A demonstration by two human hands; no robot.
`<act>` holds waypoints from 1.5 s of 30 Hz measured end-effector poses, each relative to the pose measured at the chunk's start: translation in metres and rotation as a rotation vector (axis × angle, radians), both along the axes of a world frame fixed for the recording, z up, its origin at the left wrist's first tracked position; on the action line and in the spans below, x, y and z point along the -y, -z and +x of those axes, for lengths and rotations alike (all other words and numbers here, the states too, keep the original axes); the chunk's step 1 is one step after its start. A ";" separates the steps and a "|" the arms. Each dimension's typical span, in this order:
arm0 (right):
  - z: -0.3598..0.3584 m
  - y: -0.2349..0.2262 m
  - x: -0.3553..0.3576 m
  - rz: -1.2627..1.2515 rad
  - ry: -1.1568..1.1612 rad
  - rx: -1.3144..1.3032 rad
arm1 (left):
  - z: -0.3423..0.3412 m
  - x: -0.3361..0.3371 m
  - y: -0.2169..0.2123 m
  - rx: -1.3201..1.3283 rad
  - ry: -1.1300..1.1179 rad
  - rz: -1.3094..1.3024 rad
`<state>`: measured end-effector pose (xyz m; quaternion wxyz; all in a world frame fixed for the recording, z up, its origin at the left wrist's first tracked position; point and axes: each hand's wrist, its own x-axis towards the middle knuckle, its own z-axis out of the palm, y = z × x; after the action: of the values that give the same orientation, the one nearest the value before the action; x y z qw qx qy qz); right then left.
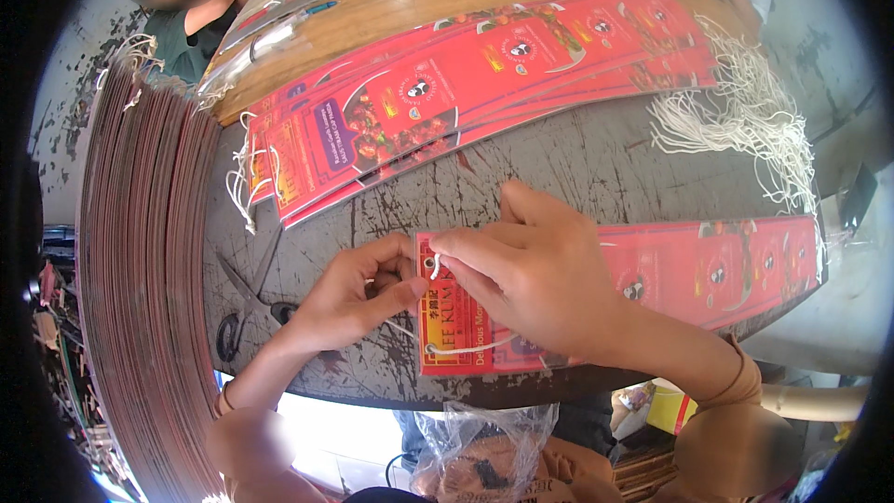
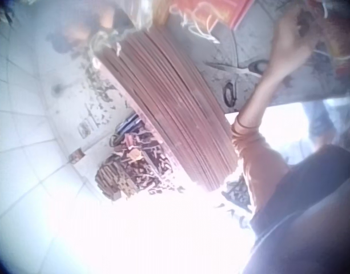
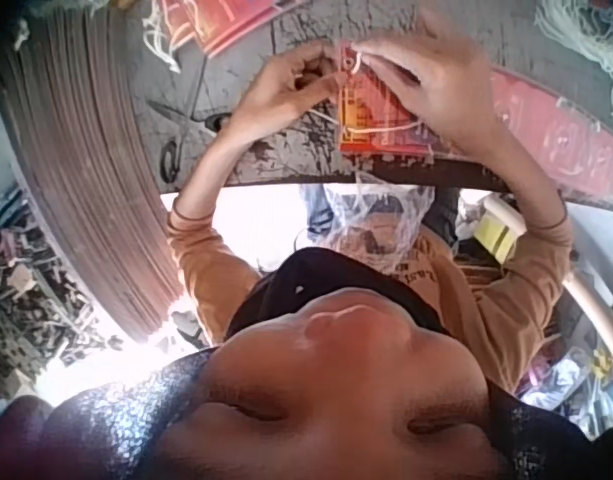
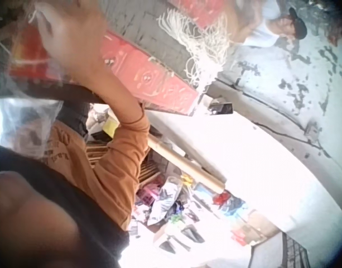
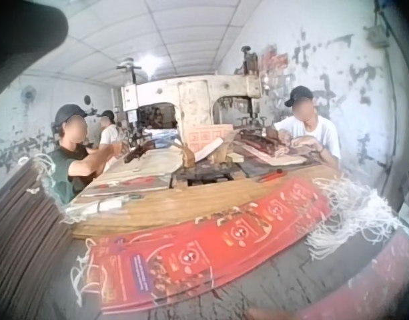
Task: The person ties white strings around stacks of red rectangular packages using their hands. They then move the tied stacks to the floor, sit down to organize them, and later return to the table to cut strings and tie more packages.
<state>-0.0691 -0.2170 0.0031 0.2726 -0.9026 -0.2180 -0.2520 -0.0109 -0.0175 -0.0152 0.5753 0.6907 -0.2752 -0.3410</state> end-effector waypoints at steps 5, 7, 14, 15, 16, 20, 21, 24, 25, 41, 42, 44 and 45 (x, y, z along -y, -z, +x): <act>0.000 0.000 -0.002 -0.045 0.001 0.051 | -0.002 -0.001 -0.002 -0.005 -0.019 0.012; -0.001 0.000 -0.002 -0.087 0.006 0.067 | -0.001 0.000 -0.003 0.017 -0.012 0.033; -0.002 0.004 -0.002 -0.298 0.029 0.229 | -0.002 0.000 0.004 0.035 -0.021 0.006; -0.003 0.003 -0.003 -0.318 0.031 0.241 | -0.001 0.000 0.003 0.044 -0.014 0.018; -0.004 0.002 -0.004 -0.339 0.033 0.254 | -0.001 -0.001 0.002 0.053 -0.006 0.029; -0.004 -0.001 -0.008 -0.401 0.046 0.284 | 0.000 -0.001 0.002 0.067 -0.001 0.020; -0.004 -0.002 -0.008 -0.410 0.051 0.291 | 0.000 -0.001 0.002 0.055 0.002 0.020; -0.005 -0.001 -0.009 -0.419 0.063 0.305 | 0.000 -0.001 0.000 0.012 0.003 0.009; -0.005 -0.001 -0.009 -0.419 0.067 0.308 | 0.000 0.000 0.000 -0.007 0.001 0.000; -0.004 -0.001 -0.006 -0.446 -0.017 0.254 | 0.002 0.000 -0.006 -0.134 0.024 0.001; -0.005 0.000 -0.008 -0.437 -0.018 0.242 | 0.002 -0.001 -0.005 -0.130 0.020 -0.008; -0.005 -0.001 -0.009 -0.435 -0.019 0.224 | 0.002 -0.001 -0.003 -0.124 0.012 -0.027; -0.005 -0.002 -0.009 -0.441 -0.018 0.214 | 0.001 -0.001 -0.003 -0.123 0.006 -0.042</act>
<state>-0.0742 -0.2082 0.0048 0.0465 -0.9064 -0.3036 -0.2900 -0.0094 -0.0161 -0.0122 0.6045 0.6553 -0.2484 -0.3786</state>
